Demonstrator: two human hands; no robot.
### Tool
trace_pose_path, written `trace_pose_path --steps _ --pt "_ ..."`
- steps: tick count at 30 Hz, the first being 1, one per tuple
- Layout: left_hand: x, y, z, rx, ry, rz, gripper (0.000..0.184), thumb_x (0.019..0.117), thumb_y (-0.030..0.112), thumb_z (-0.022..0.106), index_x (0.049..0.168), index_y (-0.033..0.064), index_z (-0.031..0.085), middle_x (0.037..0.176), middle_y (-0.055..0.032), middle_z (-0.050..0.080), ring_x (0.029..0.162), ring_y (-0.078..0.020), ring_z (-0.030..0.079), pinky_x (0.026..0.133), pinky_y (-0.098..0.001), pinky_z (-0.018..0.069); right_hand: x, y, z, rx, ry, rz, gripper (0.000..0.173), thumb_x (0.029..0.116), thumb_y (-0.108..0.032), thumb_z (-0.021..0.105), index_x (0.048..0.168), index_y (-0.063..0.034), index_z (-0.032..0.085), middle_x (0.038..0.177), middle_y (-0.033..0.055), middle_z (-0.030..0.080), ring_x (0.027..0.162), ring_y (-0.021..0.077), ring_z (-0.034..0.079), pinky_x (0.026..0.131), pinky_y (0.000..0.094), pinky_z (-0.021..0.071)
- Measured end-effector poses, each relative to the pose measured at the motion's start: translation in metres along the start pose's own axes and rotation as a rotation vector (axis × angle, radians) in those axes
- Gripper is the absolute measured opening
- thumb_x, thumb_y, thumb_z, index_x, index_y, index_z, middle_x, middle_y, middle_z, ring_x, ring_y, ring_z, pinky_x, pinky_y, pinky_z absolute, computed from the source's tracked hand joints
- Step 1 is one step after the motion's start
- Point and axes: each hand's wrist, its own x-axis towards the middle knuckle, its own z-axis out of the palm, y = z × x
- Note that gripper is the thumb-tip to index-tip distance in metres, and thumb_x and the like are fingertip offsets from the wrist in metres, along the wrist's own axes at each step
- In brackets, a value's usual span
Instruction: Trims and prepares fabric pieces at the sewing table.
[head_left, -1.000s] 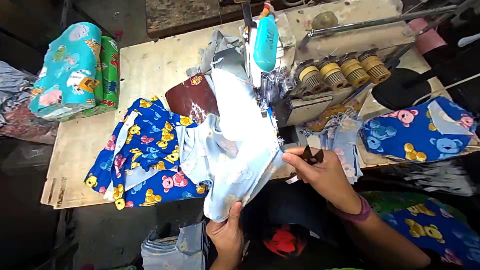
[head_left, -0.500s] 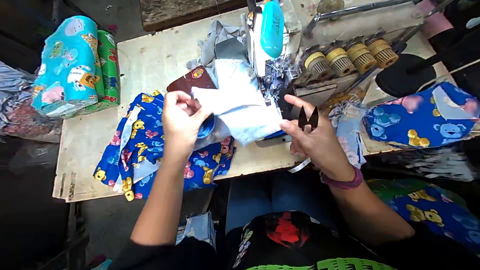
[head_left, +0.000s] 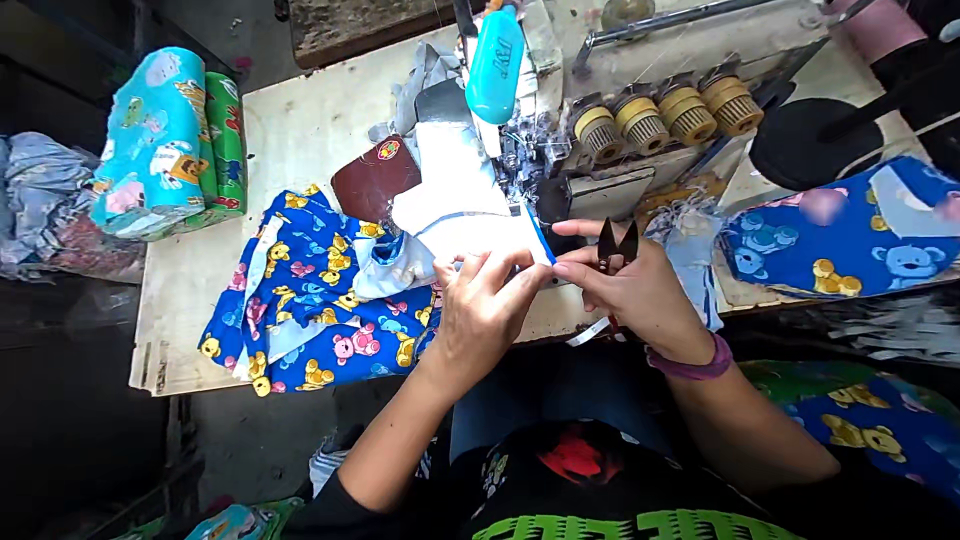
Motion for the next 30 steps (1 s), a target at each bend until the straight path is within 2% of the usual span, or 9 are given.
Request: trace_pose_path --steps 4,10,13,15,17,21,24,27,30 --pt "-0.002 -0.005 0.004 0.006 -0.011 0.046 0.011 0.0963 0.011 0.067 0.097 0.0132 0.078 0.096 -0.0065 0.069 0.094 -0.0194 0.060 0.092 -0.0441 0.0325 0.002 -0.003 0.000 0.048 -0.009 0.013 0.031 0.0993 -0.010 0.064 0.130 -0.0100 0.065 0.079 -0.0072 0.071 0.046 -0.0032 0.052 0.043 0.0119 0.0451" --pt "-0.010 -0.014 0.007 -0.045 0.017 0.096 0.011 0.0966 0.018 0.068 0.097 0.0141 0.079 0.099 -0.0055 0.071 0.109 -0.0208 0.061 0.103 -0.0488 0.0299 0.006 -0.006 0.004 0.000 0.005 0.021 0.044 0.0905 -0.002 0.073 0.133 -0.0087 0.063 0.078 -0.0053 0.074 0.047 -0.0018 0.053 0.042 0.0130 0.0425" --pt "-0.018 -0.011 0.012 0.053 0.063 0.063 0.028 0.0979 0.040 0.066 0.114 0.0173 0.070 0.128 -0.0063 0.063 0.134 -0.0225 0.047 0.117 -0.0524 0.0180 0.003 -0.009 0.005 -0.059 0.001 0.004 0.048 0.0907 -0.001 0.071 0.137 -0.0097 0.060 0.084 -0.0052 0.075 0.048 -0.0028 0.054 0.043 0.0123 0.0432" --pt "-0.017 -0.011 0.019 0.150 0.069 0.060 0.034 0.0987 0.036 0.063 0.128 0.0183 0.063 0.145 -0.0106 0.054 0.145 -0.0276 0.038 0.118 -0.0591 0.0142 0.002 -0.011 0.007 -0.091 -0.005 -0.011 0.050 0.0903 -0.002 0.071 0.138 -0.0091 0.059 0.082 -0.0054 0.074 0.049 -0.0026 0.055 0.043 0.0125 0.0443" --pt "-0.010 -0.013 0.022 0.177 0.110 0.095 0.028 0.0987 0.020 0.063 0.126 0.0148 0.067 0.141 -0.0142 0.059 0.141 -0.0313 0.044 0.115 -0.0578 0.0234 0.001 -0.014 0.009 -0.136 -0.009 -0.042 0.050 0.0900 -0.005 0.069 0.139 -0.0086 0.059 0.082 -0.0060 0.073 0.051 -0.0040 0.056 0.045 0.0119 0.0454" --pt "0.006 -0.001 0.012 0.077 0.164 0.181 0.014 0.0962 0.002 0.061 0.094 0.0039 0.075 0.095 -0.0114 0.076 0.103 -0.0252 0.070 0.103 -0.0419 0.0478 0.007 -0.023 -0.013 -0.259 -0.013 -0.188 0.049 0.0884 -0.007 0.070 0.136 -0.0133 0.060 0.088 -0.0090 0.073 0.059 -0.0066 0.057 0.050 0.0109 0.0464" --pt "0.012 0.014 0.003 0.044 0.095 0.129 0.016 0.0949 -0.002 0.061 0.094 0.0000 0.076 0.093 -0.0137 0.076 0.097 -0.0258 0.073 0.091 -0.0350 0.0560 0.009 -0.026 -0.020 -0.501 -0.004 -0.394 0.038 0.0917 -0.009 0.066 0.130 -0.0063 0.067 0.089 -0.0025 0.073 0.062 -0.0052 0.055 0.055 0.0105 0.0458" --pt "0.008 -0.004 -0.005 -0.051 0.022 0.086 0.016 0.0958 -0.002 0.061 0.094 -0.0009 0.076 0.097 -0.0151 0.077 0.102 -0.0247 0.073 0.089 -0.0312 0.0572 0.008 -0.013 -0.004 -0.774 0.010 -0.636 0.025 0.0941 -0.006 0.061 0.114 -0.0024 0.076 0.090 0.0098 0.075 0.070 0.0116 0.067 0.063 0.0212 0.0535" --pt "0.012 -0.039 -0.007 -0.135 -0.042 0.137 0.016 0.0959 -0.001 0.060 0.095 -0.0015 0.077 0.100 -0.0149 0.076 0.106 -0.0245 0.073 0.094 -0.0317 0.0560 0.013 -0.012 0.015 -1.002 0.052 -0.684 0.026 0.0921 -0.005 0.059 0.108 -0.0037 0.079 0.089 0.0129 0.073 0.063 0.0223 0.067 0.052 0.0320 0.0510"
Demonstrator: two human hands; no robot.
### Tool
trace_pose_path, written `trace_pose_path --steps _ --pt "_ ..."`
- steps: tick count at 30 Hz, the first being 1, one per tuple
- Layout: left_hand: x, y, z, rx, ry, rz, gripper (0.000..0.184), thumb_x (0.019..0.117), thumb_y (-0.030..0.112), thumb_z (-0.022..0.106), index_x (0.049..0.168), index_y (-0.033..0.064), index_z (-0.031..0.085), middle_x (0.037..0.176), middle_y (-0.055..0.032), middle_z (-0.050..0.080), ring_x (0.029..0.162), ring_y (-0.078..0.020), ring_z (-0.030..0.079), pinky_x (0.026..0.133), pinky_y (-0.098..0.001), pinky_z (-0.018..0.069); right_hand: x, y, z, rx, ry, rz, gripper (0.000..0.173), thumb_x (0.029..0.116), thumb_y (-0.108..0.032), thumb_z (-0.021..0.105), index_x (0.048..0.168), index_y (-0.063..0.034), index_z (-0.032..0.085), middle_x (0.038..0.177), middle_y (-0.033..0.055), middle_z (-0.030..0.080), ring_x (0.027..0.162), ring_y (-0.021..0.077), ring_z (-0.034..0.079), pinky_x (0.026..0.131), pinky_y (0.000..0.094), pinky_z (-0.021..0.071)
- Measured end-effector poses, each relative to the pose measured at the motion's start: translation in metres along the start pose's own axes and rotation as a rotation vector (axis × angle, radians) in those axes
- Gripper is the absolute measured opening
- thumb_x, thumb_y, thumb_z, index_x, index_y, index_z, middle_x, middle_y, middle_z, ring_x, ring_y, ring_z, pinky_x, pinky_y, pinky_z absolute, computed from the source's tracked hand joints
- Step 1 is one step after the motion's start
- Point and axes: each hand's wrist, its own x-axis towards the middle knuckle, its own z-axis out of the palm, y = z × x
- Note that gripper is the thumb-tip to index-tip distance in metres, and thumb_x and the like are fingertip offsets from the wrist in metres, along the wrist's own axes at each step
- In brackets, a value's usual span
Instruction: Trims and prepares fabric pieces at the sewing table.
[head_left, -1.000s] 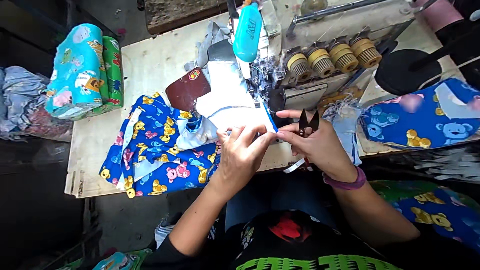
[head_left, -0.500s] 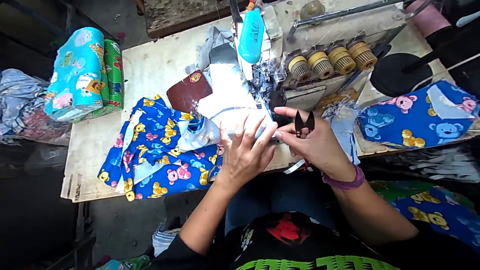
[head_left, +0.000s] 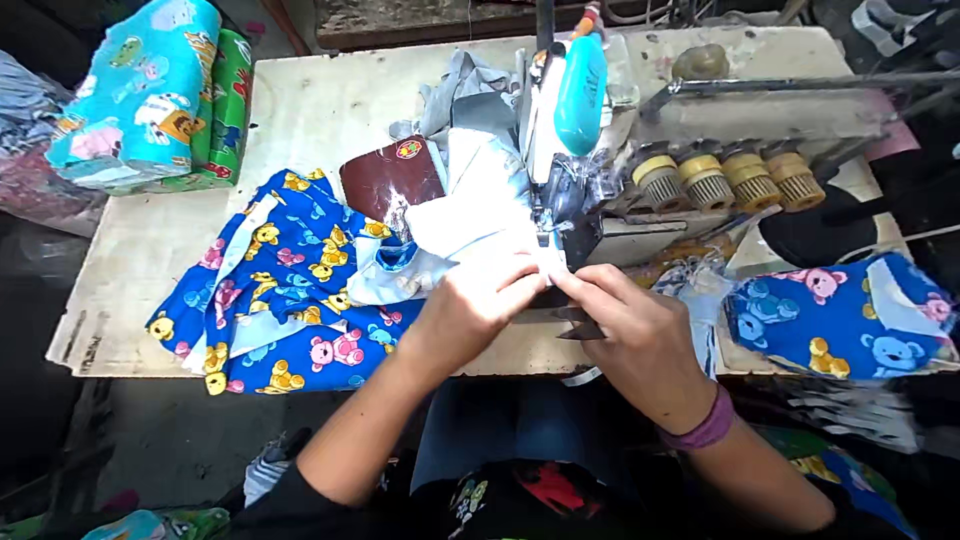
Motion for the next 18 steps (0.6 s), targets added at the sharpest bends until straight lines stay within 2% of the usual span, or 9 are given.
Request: trace_pose_path --steps 2,6,9,10,12,13,14,16,18 --pt "0.007 -0.021 -0.004 -0.066 -0.040 0.033 0.018 0.0919 0.002 0.060 0.094 -0.0012 0.077 0.103 -0.0142 0.076 0.107 -0.0244 0.072 0.096 -0.0328 0.0550 0.008 -0.008 0.000 -0.115 -0.034 0.018 0.028 0.0907 -0.004 0.057 0.109 -0.0038 0.079 0.082 0.0133 0.067 0.056 0.0250 0.061 0.046 0.0344 0.0458" --pt "0.026 -0.058 -0.007 -0.150 -0.066 0.009 0.027 0.0934 0.014 0.055 0.093 0.0009 0.079 0.106 -0.0134 0.076 0.108 -0.0254 0.070 0.097 -0.0372 0.0519 0.010 -0.013 0.002 -0.150 -0.056 0.028 0.033 0.0900 -0.007 0.055 0.113 -0.0026 0.077 0.080 0.0133 0.064 0.058 0.0252 0.062 0.048 0.0345 0.0477" --pt "0.047 -0.067 -0.010 -0.057 -0.088 -0.147 0.027 0.0952 0.017 0.056 0.081 0.0008 0.073 0.093 -0.0147 0.073 0.095 -0.0303 0.071 0.080 -0.0477 0.0553 -0.003 -0.018 0.005 -0.007 -0.070 0.108 0.055 0.1060 -0.042 0.049 0.135 0.0032 0.059 0.093 0.0171 0.065 0.069 0.0254 0.065 0.056 0.0355 0.0538" --pt "0.055 -0.068 -0.013 -0.006 -0.112 -0.209 0.027 0.0960 0.018 0.056 0.085 -0.0005 0.072 0.097 -0.0170 0.073 0.097 -0.0342 0.071 0.080 -0.0525 0.0554 -0.007 -0.020 0.004 0.042 -0.095 0.150 0.067 0.1063 -0.053 0.042 0.141 0.0038 0.052 0.099 0.0188 0.065 0.074 0.0251 0.066 0.059 0.0361 0.0541" --pt "0.061 -0.065 -0.026 0.049 -0.188 -0.350 0.027 0.0966 0.014 0.058 0.114 0.0011 0.074 0.121 -0.0190 0.069 0.114 -0.0377 0.067 0.091 -0.0564 0.0534 -0.014 -0.020 0.001 0.110 -0.143 0.195 0.060 0.1098 -0.044 0.039 0.145 0.0043 0.047 0.116 0.0215 0.065 0.093 0.0253 0.069 0.076 0.0370 0.0579" --pt "0.058 -0.060 -0.035 0.071 -0.235 -0.417 0.033 0.0977 0.012 0.058 0.127 0.0036 0.071 0.126 -0.0198 0.066 0.116 -0.0386 0.065 0.093 -0.0567 0.0521 -0.017 -0.019 0.000 0.119 -0.117 0.192 0.051 0.1098 -0.034 0.043 0.141 0.0062 0.050 0.118 0.0228 0.065 0.095 0.0255 0.069 0.080 0.0361 0.0581" --pt "0.053 -0.054 -0.043 0.084 -0.274 -0.486 0.032 0.0994 0.011 0.059 0.129 0.0052 0.070 0.128 -0.0202 0.065 0.115 -0.0391 0.065 0.092 -0.0574 0.0521 -0.018 -0.019 -0.001 0.100 -0.062 0.188 0.044 0.1080 -0.027 0.048 0.134 0.0077 0.055 0.114 0.0232 0.065 0.090 0.0238 0.069 0.077 0.0332 0.0582" --pt "0.033 -0.045 -0.055 0.100 -0.216 -0.528 0.018 0.0976 0.010 0.062 0.108 0.0031 0.075 0.114 -0.0205 0.067 0.102 -0.0382 0.068 0.083 -0.0562 0.0540 -0.013 -0.021 -0.003 0.028 0.056 0.187 0.035 0.1010 -0.022 0.062 0.118 0.0088 0.064 0.102 0.0226 0.066 0.073 0.0202 0.064 0.065 0.0281 0.0538" --pt "0.011 -0.034 -0.064 0.132 -0.113 -0.440 0.015 0.0947 0.013 0.066 0.097 0.0040 0.077 0.103 -0.0171 0.067 0.098 -0.0335 0.067 0.081 -0.0487 0.0555 -0.001 -0.025 -0.001 -0.080 0.108 0.171 0.030 0.0925 -0.020 0.071 0.103 0.0083 0.069 0.095 0.0227 0.068 0.069 0.0270 0.066 0.058 0.0351 0.0542"
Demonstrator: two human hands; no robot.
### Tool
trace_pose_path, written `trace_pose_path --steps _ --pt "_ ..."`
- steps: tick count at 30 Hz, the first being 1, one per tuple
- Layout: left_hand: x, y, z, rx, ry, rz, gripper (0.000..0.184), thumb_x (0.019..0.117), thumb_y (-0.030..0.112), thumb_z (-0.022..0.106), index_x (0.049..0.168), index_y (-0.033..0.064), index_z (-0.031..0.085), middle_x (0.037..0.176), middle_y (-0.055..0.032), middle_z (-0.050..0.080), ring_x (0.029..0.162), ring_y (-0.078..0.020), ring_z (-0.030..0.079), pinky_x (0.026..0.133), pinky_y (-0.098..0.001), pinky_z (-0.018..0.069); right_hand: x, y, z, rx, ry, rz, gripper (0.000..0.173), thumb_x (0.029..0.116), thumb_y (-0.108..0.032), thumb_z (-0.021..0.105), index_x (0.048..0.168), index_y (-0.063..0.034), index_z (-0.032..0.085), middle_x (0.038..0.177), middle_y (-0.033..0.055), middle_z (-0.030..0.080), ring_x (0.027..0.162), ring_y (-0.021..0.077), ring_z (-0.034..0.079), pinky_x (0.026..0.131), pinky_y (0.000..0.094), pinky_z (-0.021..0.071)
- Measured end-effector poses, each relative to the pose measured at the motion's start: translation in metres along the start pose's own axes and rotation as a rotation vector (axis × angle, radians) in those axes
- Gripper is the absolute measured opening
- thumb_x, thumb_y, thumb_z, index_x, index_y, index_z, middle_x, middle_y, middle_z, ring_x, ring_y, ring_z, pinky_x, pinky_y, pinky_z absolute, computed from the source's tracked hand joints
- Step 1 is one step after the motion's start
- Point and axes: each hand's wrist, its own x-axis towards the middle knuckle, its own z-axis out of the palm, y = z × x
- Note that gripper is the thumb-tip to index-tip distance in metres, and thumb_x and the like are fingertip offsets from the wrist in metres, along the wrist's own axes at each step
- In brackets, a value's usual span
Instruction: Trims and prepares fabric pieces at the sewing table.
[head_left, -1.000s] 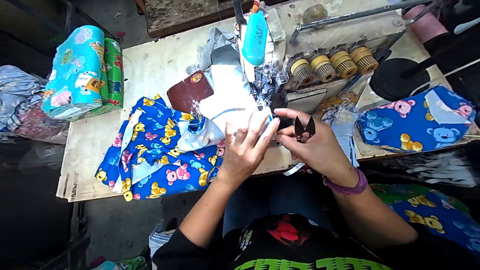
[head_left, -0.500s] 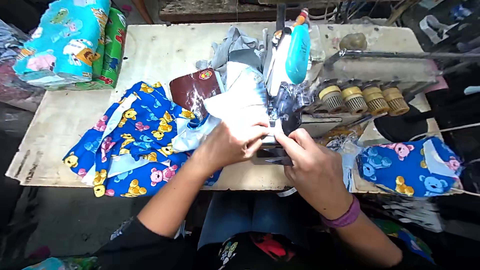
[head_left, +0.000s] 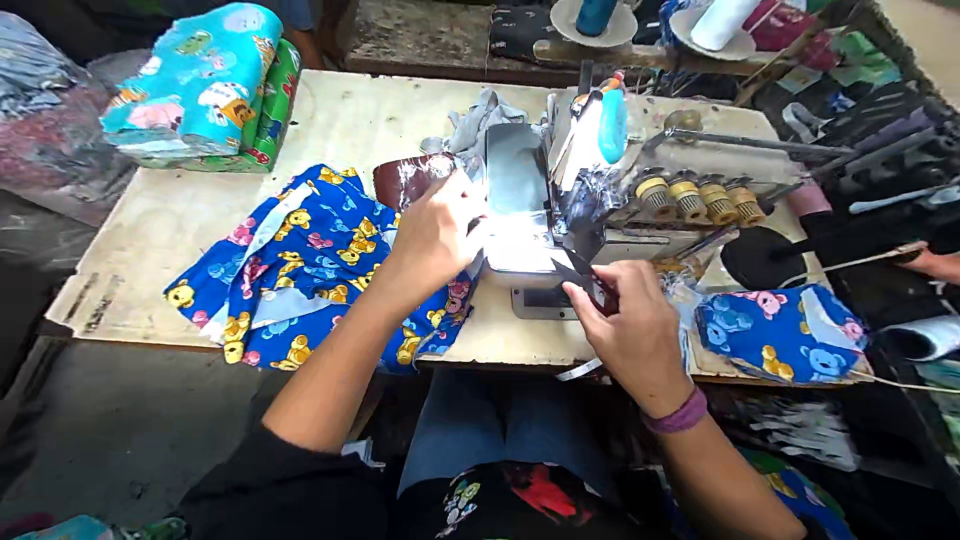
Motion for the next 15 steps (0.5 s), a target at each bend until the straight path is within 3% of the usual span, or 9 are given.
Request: trace_pose_path --steps 3,5,7,8,9,10,12,14,15 --pt "-0.021 0.016 -0.002 -0.054 0.044 0.157 0.015 0.0900 0.021 0.071 0.089 0.0092 0.079 0.105 -0.0118 0.067 0.105 -0.0299 0.062 0.090 -0.0490 0.0496 0.022 -0.008 0.012 -0.087 -0.036 -0.003 0.027 0.0891 -0.019 0.072 0.098 0.0064 0.069 0.093 0.0222 0.068 0.065 0.0350 0.068 0.052 0.0463 0.0534" --pt "-0.020 0.032 0.005 -0.168 0.079 0.277 0.013 0.0889 0.017 0.072 0.085 0.0056 0.078 0.104 -0.0119 0.071 0.108 -0.0274 0.064 0.096 -0.0479 0.0478 0.037 -0.004 0.013 -0.056 -0.069 -0.028 0.025 0.0910 -0.020 0.069 0.096 0.0042 0.069 0.090 0.0213 0.069 0.064 0.0358 0.068 0.051 0.0499 0.0529" --pt "-0.017 0.049 0.000 -0.363 0.078 0.378 0.014 0.0922 0.011 0.066 0.085 0.0007 0.071 0.101 -0.0133 0.071 0.105 -0.0217 0.064 0.099 -0.0376 0.0455 0.039 0.004 0.000 0.085 -0.041 0.015 0.023 0.0918 -0.017 0.066 0.096 0.0052 0.069 0.089 0.0211 0.070 0.067 0.0335 0.068 0.055 0.0504 0.0539" --pt "-0.013 0.059 -0.004 -0.421 0.097 0.429 0.014 0.0948 0.012 0.064 0.087 0.0010 0.069 0.095 -0.0126 0.069 0.098 -0.0184 0.064 0.096 -0.0332 0.0449 0.035 0.011 -0.013 0.200 -0.003 0.063 0.025 0.0935 -0.016 0.064 0.100 0.0077 0.068 0.089 0.0197 0.070 0.067 0.0282 0.068 0.057 0.0455 0.0549" --pt "-0.009 0.070 -0.006 -0.434 0.152 0.479 0.015 0.0962 0.012 0.065 0.088 0.0011 0.071 0.084 -0.0114 0.068 0.084 -0.0165 0.063 0.088 -0.0311 0.0440 0.027 0.020 -0.027 0.358 0.023 0.117 0.030 0.0986 -0.021 0.061 0.109 0.0069 0.067 0.088 0.0116 0.069 0.066 0.0150 0.064 0.058 0.0318 0.0541" --pt "-0.004 0.081 -0.005 -0.418 0.211 0.521 0.016 0.0974 0.014 0.067 0.091 0.0018 0.075 0.075 -0.0096 0.066 0.072 -0.0146 0.060 0.082 -0.0303 0.0428 0.018 0.026 -0.040 0.600 0.015 0.180 0.038 0.1012 -0.031 0.060 0.122 0.0009 0.062 0.087 -0.0030 0.063 0.062 -0.0011 0.055 0.054 0.0158 0.0471" --pt "0.002 0.101 0.000 -0.379 0.298 0.578 0.016 0.0969 0.015 0.068 0.094 0.0033 0.079 0.071 -0.0077 0.070 0.062 -0.0128 0.061 0.076 -0.0316 0.0447 0.003 0.020 -0.059 1.053 -0.050 0.268 0.054 0.0908 -0.049 0.073 0.135 -0.0210 0.060 0.078 -0.0190 0.061 0.053 -0.0086 0.048 0.044 0.0095 0.0405" --pt "-0.001 0.117 -0.006 -0.388 0.320 0.604 0.016 0.0969 0.013 0.068 0.095 0.0016 0.079 0.075 -0.0088 0.074 0.062 -0.0118 0.064 0.074 -0.0315 0.0460 -0.004 0.000 -0.074 1.124 0.041 0.325 0.021 0.0892 -0.035 0.078 0.108 -0.0309 0.072 0.072 -0.0217 0.064 0.049 -0.0094 0.047 0.043 0.0096 0.0393" --pt "-0.007 0.119 -0.014 -0.384 0.300 0.586 0.017 0.0974 0.013 0.067 0.096 0.0008 0.079 0.076 -0.0092 0.075 0.063 -0.0116 0.065 0.074 -0.0311 0.0471 -0.002 -0.005 -0.085 1.111 0.125 0.329 0.008 0.0932 -0.027 0.073 0.099 -0.0311 0.069 0.070 -0.0211 0.065 0.047 -0.0087 0.047 0.042 0.0102 0.0393"
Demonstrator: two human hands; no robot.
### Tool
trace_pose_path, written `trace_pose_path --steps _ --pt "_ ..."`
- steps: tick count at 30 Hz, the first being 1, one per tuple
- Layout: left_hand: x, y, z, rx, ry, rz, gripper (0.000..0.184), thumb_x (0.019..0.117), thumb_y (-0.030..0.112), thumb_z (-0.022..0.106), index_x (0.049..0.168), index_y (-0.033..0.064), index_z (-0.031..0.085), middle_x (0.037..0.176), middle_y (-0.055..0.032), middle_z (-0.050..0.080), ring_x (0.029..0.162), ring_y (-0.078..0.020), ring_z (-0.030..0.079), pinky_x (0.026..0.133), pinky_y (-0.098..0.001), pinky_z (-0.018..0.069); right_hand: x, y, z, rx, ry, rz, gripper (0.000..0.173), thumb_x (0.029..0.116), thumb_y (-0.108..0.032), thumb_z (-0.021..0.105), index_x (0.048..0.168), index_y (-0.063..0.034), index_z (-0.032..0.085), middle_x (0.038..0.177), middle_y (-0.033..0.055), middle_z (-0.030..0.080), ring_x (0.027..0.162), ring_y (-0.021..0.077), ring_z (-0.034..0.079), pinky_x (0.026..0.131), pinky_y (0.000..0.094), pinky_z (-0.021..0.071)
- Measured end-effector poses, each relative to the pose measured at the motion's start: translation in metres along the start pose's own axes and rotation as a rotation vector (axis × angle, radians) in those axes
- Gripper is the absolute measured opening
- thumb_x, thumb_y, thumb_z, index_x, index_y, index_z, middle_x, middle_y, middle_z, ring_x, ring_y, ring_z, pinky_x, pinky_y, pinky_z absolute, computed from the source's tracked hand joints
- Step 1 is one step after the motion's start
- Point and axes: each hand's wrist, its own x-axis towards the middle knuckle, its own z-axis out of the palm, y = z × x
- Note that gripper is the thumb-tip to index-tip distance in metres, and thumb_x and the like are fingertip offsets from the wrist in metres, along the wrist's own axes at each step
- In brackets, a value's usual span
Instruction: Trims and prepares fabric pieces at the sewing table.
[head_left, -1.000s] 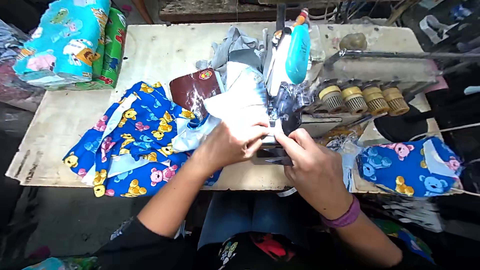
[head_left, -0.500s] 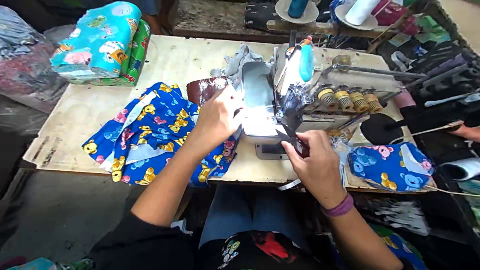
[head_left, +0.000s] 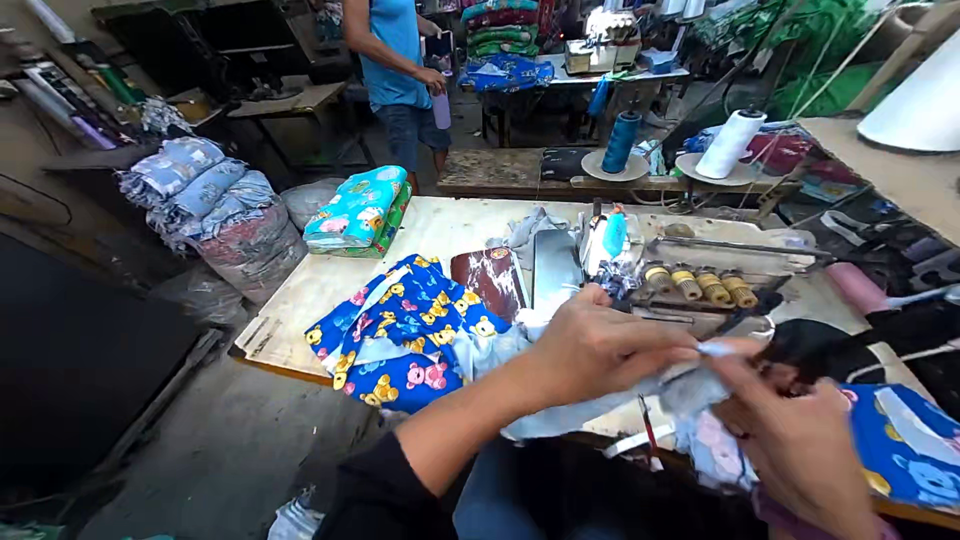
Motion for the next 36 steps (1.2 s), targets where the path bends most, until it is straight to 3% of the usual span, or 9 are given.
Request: trace_pose_path --steps 3,8,11,14,16,21,27,33,36 --pt "-0.033 0.014 -0.043 0.093 -0.125 -0.200 0.020 0.0988 0.017 0.066 0.099 0.0018 0.078 0.083 -0.0081 0.077 0.073 -0.0125 0.069 0.078 -0.0332 0.0501 0.011 -0.035 -0.019 -0.009 0.144 -0.126 0.015 0.1009 -0.012 0.056 0.096 -0.0265 0.059 0.059 -0.0188 0.058 0.040 -0.0062 0.043 0.037 0.0122 0.0371" --pt "-0.141 0.057 -0.085 0.124 0.007 -0.561 0.020 0.0988 0.009 0.061 0.106 -0.0030 0.075 0.098 -0.0087 0.077 0.095 -0.0067 0.070 0.095 -0.0278 0.0517 0.014 -0.030 0.023 -0.163 -0.119 -0.167 0.005 0.1039 -0.016 0.054 0.107 -0.0182 0.057 0.063 -0.0196 0.053 0.046 -0.0072 0.045 0.044 0.0134 0.0427" --pt "-0.188 0.071 -0.100 0.071 0.065 -0.978 0.023 0.1019 0.013 0.056 0.101 -0.0037 0.071 0.086 0.0000 0.070 0.077 0.0047 0.063 0.075 -0.0167 0.0538 0.021 0.007 0.089 -0.275 -0.487 -0.094 0.028 0.1085 -0.019 0.048 0.126 -0.0003 0.059 0.084 0.0022 0.063 0.051 0.0024 0.048 0.048 0.0218 0.0453" --pt "-0.243 0.043 -0.127 0.245 -0.069 -1.284 0.043 0.0992 0.015 0.066 0.137 -0.0050 0.059 0.121 -0.0249 0.068 0.110 -0.0335 0.067 0.098 -0.0535 0.0521 0.025 0.042 0.134 -0.464 -0.799 -0.100 0.041 0.1096 -0.026 0.048 0.147 -0.0113 0.057 0.137 0.0134 0.062 0.095 0.0158 0.066 0.077 0.0342 0.0550" --pt "-0.254 0.031 -0.136 0.358 0.005 -1.247 0.038 0.0972 0.013 0.068 0.131 -0.0055 0.065 0.121 -0.0258 0.068 0.109 -0.0369 0.067 0.095 -0.0530 0.0524 0.017 0.058 0.127 -0.534 -0.649 -0.220 0.035 0.1076 -0.021 0.053 0.139 -0.0090 0.064 0.130 0.0165 0.064 0.108 0.0270 0.066 0.090 0.0458 0.0543" --pt "-0.210 -0.024 -0.110 0.448 0.054 -0.789 0.015 0.0952 0.006 0.068 0.101 -0.0045 0.076 0.099 -0.0217 0.071 0.099 -0.0347 0.068 0.093 -0.0483 0.0538 -0.036 0.118 0.074 -0.783 -0.305 -0.300 0.021 0.0972 -0.016 0.068 0.103 0.0027 0.075 0.099 0.0192 0.071 0.080 0.0280 0.070 0.070 0.0425 0.0589" --pt "-0.141 -0.126 -0.071 0.336 -0.465 -0.690 0.027 0.0963 0.008 0.068 0.122 0.0006 0.073 0.122 -0.0237 0.066 0.121 -0.0447 0.058 0.101 -0.0617 0.0437 -0.043 0.130 0.058 -1.101 -0.350 0.039 0.032 0.0953 -0.019 0.071 0.116 0.0054 0.073 0.128 0.0253 0.067 0.092 0.0451 0.072 0.073 0.0625 0.0547" --pt "-0.155 -0.133 -0.086 0.201 -0.460 -0.732 0.043 0.0913 0.006 0.074 0.133 -0.0029 0.065 0.127 -0.0285 0.064 0.123 -0.0458 0.058 0.110 -0.0556 0.0416 -0.034 0.089 0.038 -0.605 -0.329 -0.330 0.018 0.0987 -0.011 0.064 0.103 0.0063 0.066 0.099 0.0139 0.071 0.075 0.0012 0.062 0.069 0.0135 0.0518" --pt "-0.159 -0.132 -0.089 0.241 -0.318 -0.590 0.019 0.0917 0.003 0.069 0.107 -0.0048 0.077 0.106 -0.0279 0.068 0.108 -0.0445 0.063 0.100 -0.0556 0.0467 -0.026 0.065 0.040 -0.690 -0.420 -0.577 0.016 0.0964 -0.004 0.061 0.108 0.0062 0.067 0.086 0.0166 0.068 0.072 0.0115 0.063 0.068 0.0199 0.0518"
